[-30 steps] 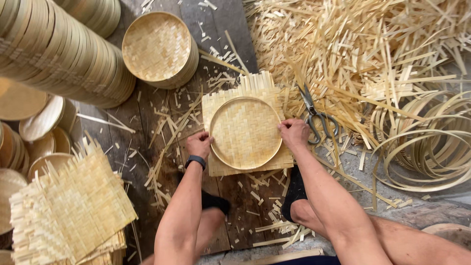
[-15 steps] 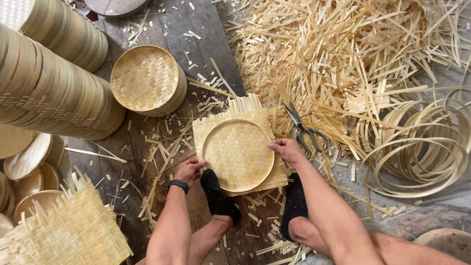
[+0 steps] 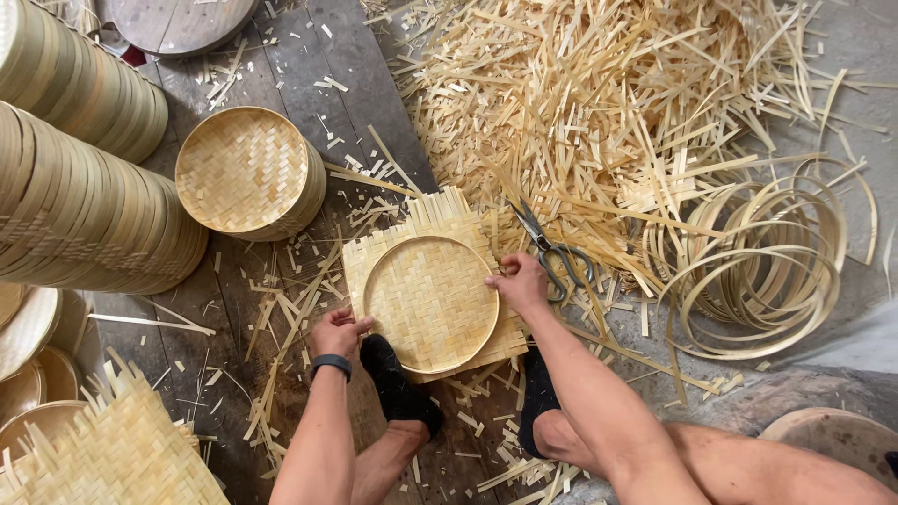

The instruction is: The person weaves bamboo strips into a mat and uses shears to trim them into a circular shape around a wooden mold. They then attach a bamboo ring to the base to form a steamer component.

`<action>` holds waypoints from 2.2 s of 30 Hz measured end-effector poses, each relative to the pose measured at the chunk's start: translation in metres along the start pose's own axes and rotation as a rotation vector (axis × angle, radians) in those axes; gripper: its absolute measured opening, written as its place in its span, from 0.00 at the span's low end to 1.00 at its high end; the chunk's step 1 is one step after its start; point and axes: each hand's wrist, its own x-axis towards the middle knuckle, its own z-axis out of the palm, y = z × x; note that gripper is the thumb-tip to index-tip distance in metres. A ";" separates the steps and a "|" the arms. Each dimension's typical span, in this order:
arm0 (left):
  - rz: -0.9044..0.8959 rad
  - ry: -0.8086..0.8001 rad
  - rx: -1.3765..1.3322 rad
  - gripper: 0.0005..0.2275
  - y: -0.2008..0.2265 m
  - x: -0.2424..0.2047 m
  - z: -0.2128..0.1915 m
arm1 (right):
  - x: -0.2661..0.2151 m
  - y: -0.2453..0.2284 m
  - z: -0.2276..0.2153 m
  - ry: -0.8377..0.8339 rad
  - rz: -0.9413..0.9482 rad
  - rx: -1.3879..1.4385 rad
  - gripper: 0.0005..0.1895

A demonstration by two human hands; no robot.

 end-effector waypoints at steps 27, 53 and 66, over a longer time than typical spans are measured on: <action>-0.079 -0.152 -0.332 0.13 -0.016 0.002 -0.001 | 0.011 -0.012 -0.018 -0.149 -0.006 -0.083 0.16; 0.670 -0.041 0.358 0.13 0.133 0.014 0.074 | -0.144 -0.053 0.084 -0.259 -1.034 -0.772 0.39; 0.816 -0.055 0.454 0.10 0.131 0.036 0.080 | -0.047 -0.094 0.054 -0.074 -1.000 -0.366 0.12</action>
